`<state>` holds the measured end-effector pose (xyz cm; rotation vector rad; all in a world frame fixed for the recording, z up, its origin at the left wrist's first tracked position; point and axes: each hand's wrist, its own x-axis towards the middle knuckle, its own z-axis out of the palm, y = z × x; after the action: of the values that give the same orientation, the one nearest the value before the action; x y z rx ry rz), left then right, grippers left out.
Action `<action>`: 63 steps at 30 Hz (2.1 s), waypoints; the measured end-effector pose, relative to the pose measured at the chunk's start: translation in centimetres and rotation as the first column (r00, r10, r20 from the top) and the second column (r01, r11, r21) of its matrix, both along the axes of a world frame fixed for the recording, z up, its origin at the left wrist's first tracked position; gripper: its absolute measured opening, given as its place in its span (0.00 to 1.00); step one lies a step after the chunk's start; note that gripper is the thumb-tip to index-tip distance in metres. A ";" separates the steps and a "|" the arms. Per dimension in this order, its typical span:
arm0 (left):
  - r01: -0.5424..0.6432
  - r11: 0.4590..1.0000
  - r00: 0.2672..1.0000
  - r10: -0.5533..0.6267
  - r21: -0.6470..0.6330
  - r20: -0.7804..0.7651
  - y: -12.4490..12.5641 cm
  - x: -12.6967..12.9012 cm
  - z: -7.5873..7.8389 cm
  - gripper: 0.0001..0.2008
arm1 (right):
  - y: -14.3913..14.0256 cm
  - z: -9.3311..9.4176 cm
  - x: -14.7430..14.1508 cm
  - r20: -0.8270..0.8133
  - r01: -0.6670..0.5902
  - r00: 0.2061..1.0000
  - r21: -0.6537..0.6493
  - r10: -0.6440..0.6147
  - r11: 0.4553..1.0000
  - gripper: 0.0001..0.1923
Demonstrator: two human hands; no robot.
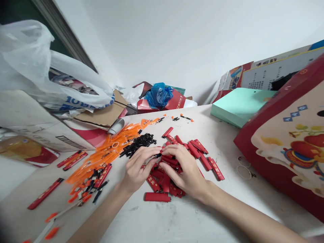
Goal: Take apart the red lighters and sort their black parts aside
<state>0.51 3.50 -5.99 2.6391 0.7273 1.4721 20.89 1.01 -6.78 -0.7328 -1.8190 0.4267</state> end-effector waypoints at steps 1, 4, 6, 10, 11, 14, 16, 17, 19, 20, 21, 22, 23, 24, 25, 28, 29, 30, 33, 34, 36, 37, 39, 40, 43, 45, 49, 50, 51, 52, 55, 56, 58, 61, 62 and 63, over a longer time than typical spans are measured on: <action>0.017 1.000 1.000 -0.017 -0.010 0.004 0.0 0.1 -0.1 0.18 | 0.0 0.0 0.0 0.002 0.006 1.000 0.012 -0.006 1.000 0.16; 0.027 1.000 0.999 -0.026 -0.012 0.047 -0.1 0.2 -0.2 0.19 | -0.1 0.1 0.1 0.009 0.031 0.999 0.026 -0.032 0.999 0.15; 0.016 1.000 0.997 -0.013 -0.027 0.081 -0.2 0.3 -0.2 0.19 | -0.1 0.1 0.1 0.013 0.039 0.999 0.021 -0.040 0.999 0.14; 0.031 0.996 0.993 -0.021 -0.088 0.113 -0.4 0.6 -0.2 0.19 | 0.0 0.0 0.2 0.020 0.041 0.999 0.015 -0.041 0.999 0.13; 0.029 0.995 0.993 -0.017 -0.100 0.119 -0.5 0.7 -0.2 0.18 | 0.0 0.0 0.1 0.021 0.040 0.999 0.015 -0.040 0.999 0.12; 0.016 0.993 0.991 0.000 -0.118 0.136 -0.7 0.9 -0.1 0.17 | 0.0 -0.1 0.1 0.023 0.036 0.999 0.005 -0.036 0.999 0.12; 0.004 0.993 0.989 0.013 -0.117 0.144 -0.8 1.1 0.0 0.16 | -0.1 -0.1 0.2 0.029 0.031 0.999 0.002 -0.031 1.000 0.12; -0.004 0.993 0.989 0.020 -0.115 0.145 -0.9 1.1 0.0 0.16 | -0.1 -0.1 0.2 0.032 0.029 0.999 0.002 -0.029 1.000 0.12; -0.021 0.994 0.989 0.036 -0.110 0.142 -1.0 1.2 0.1 0.15 | -0.2 0.0 0.2 0.036 0.025 0.999 0.007 -0.025 1.000 0.12; -0.028 0.994 0.989 0.043 -0.109 0.139 -1.0 1.2 0.1 0.15 | -0.2 0.0 0.2 0.036 0.024 0.999 0.011 -0.024 1.000 0.12; -0.033 0.994 0.990 0.048 -0.108 0.136 -1.1 1.2 0.1 0.15 | -0.2 0.0 0.2 0.034 0.023 0.999 0.013 -0.024 1.000 0.12; -0.037 0.994 0.990 0.051 -0.107 0.133 -1.1 1.2 0.1 0.15 | -0.1 0.0 0.2 0.032 0.023 0.999 0.015 -0.024 1.000 0.12; -0.040 0.993 0.990 0.054 -0.107 0.132 -1.1 1.2 0.0 0.15 | -0.1 0.0 0.2 0.030 0.023 0.999 0.016 -0.024 1.000 0.12; -0.041 0.993 0.990 0.056 -0.108 0.132 -1.1 1.2 0.0 0.15 | -0.1 0.1 0.2 0.030 0.024 0.999 0.017 -0.025 1.000 0.12; -0.043 0.993 0.989 0.057 -0.109 0.133 -1.1 1.2 0.0 0.15 | 0.0 0.1 0.2 0.030 0.026 0.999 0.018 -0.026 1.000 0.11; -0.044 0.992 0.989 0.060 -0.116 0.136 -1.1 1.2 -0.1 0.15 | 0.0 0.1 0.2 0.031 0.027 0.999 0.024 -0.028 0.999 0.12; -0.044 0.992 0.989 0.060 -0.117 0.134 -1.1 1.2 -0.1 0.15 | 0.0 0.1 0.2 0.030 0.027 0.999 0.026 -0.027 0.999 0.12; -0.046 0.992 0.989 0.061 -0.114 0.133 -1.1 1.2 -0.2 0.15 | -0.1 0.1 0.2 0.029 0.026 0.999 0.028 -0.027 0.999 0.12; -0.062 0.992 0.989 0.075 -0.106 0.125 -1.1 1.2 -0.3 0.14 | -0.2 0.1 0.2 0.033 0.034 0.999 0.039 -0.035 0.999 0.13; -0.069 0.992 0.989 0.082 -0.106 0.122 -1.1 1.2 -0.3 0.13 | -0.2 0.1 0.2 0.041 0.037 0.998 0.044 -0.038 0.998 0.13; -0.079 0.991 0.989 0.091 -0.108 0.114 -1.1 1.1 -0.4 0.13 | -0.2 0.1 0.3 0.062 0.041 0.997 0.053 -0.044 0.998 0.13; -0.081 0.991 0.990 0.093 -0.109 0.110 -1.1 1.1 -0.4 0.13 | -0.2 0.1 0.3 0.072 0.040 0.996 0.057 -0.044 0.998 0.13; -0.083 0.991 0.990 0.094 -0.107 0.103 -1.1 1.1 -0.4 0.13 | -0.2 0.1 0.3 0.085 0.037 0.995 0.059 -0.042 0.998 0.13; -0.084 0.991 0.991 0.094 -0.104 0.099 -1.1 1.1 -0.4 0.13 | -0.2 0.0 0.4 0.089 0.036 0.995 0.056 -0.041 0.998 0.13; -0.084 0.992 0.991 0.093 -0.091 0.094 -1.1 1.2 -0.4 0.14 | -0.1 0.0 0.4 0.098 0.033 0.994 0.048 -0.038 0.998 0.13; -0.079 0.993 0.992 0.087 -0.084 0.092 -1.0 1.2 -0.3 0.14 | -0.1 0.0 0.4 0.097 0.034 0.995 0.048 -0.039 0.998 0.13; -0.058 0.996 0.995 0.064 -0.068 0.083 -1.0 1.2 -0.2 0.16 | -0.2 0.0 0.4 0.098 0.034 0.994 0.048 -0.038 0.998 0.13; -0.057 0.996 0.995 0.062 -0.062 0.076 -1.0 1.2 -0.2 0.17 | -0.2 0.0 0.4 0.098 0.034 0.994 0.049 -0.039 0.998 0.12; -0.059 0.997 0.996 0.063 -0.056 0.069 -1.0 1.2 -0.2 0.17 | -0.2 0.1 0.4 0.100 0.034 0.994 0.049 -0.039 0.998 0.12; -0.063 0.997 0.996 0.066 -0.051 0.061 -1.0 1.2 -0.2 0.17 | -0.2 0.1 0.4 0.100 0.034 0.994 0.050 -0.039 0.998 0.12; -0.076 0.996 0.996 0.078 -0.036 0.040 -1.0 1.2 -0.1 0.16 | -0.2 0.2 0.4 0.092 0.038 0.995 0.055 -0.042 0.998 0.11; -0.080 0.996 0.996 0.081 -0.031 0.034 -1.0 1.2 0.0 0.16 | -0.2 0.3 0.4 0.088 0.040 0.995 0.057 -0.045 0.998 0.11; -0.087 0.996 0.996 0.088 -0.021 0.023 -1.1 1.2 0.0 0.16 | -0.2 0.3 0.4 0.086 0.044 0.995 0.061 -0.049 0.997 0.10; -0.094 0.996 0.996 0.094 -0.005 0.008 -1.1 1.2 0.0 0.16 | -0.3 0.3 0.4 0.085 0.045 0.995 0.059 -0.050 0.997 0.09; -0.094 0.996 0.996 0.094 -0.001 0.002 -1.0 1.1 -0.1 0.16 | -0.3 0.3 0.4 0.083 0.045 0.995 0.058 -0.049 0.997 0.09; -0.093 0.996 0.996 0.093 0.004 -0.003 -1.0 1.1 -0.1 0.16 | -0.3 0.2 0.4 0.082 0.045 0.995 0.057 -0.049 0.997 0.09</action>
<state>1.63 2.47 -6.10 2.6454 0.8597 1.4924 21.25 0.71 -6.54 -0.7637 -1.8796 0.3186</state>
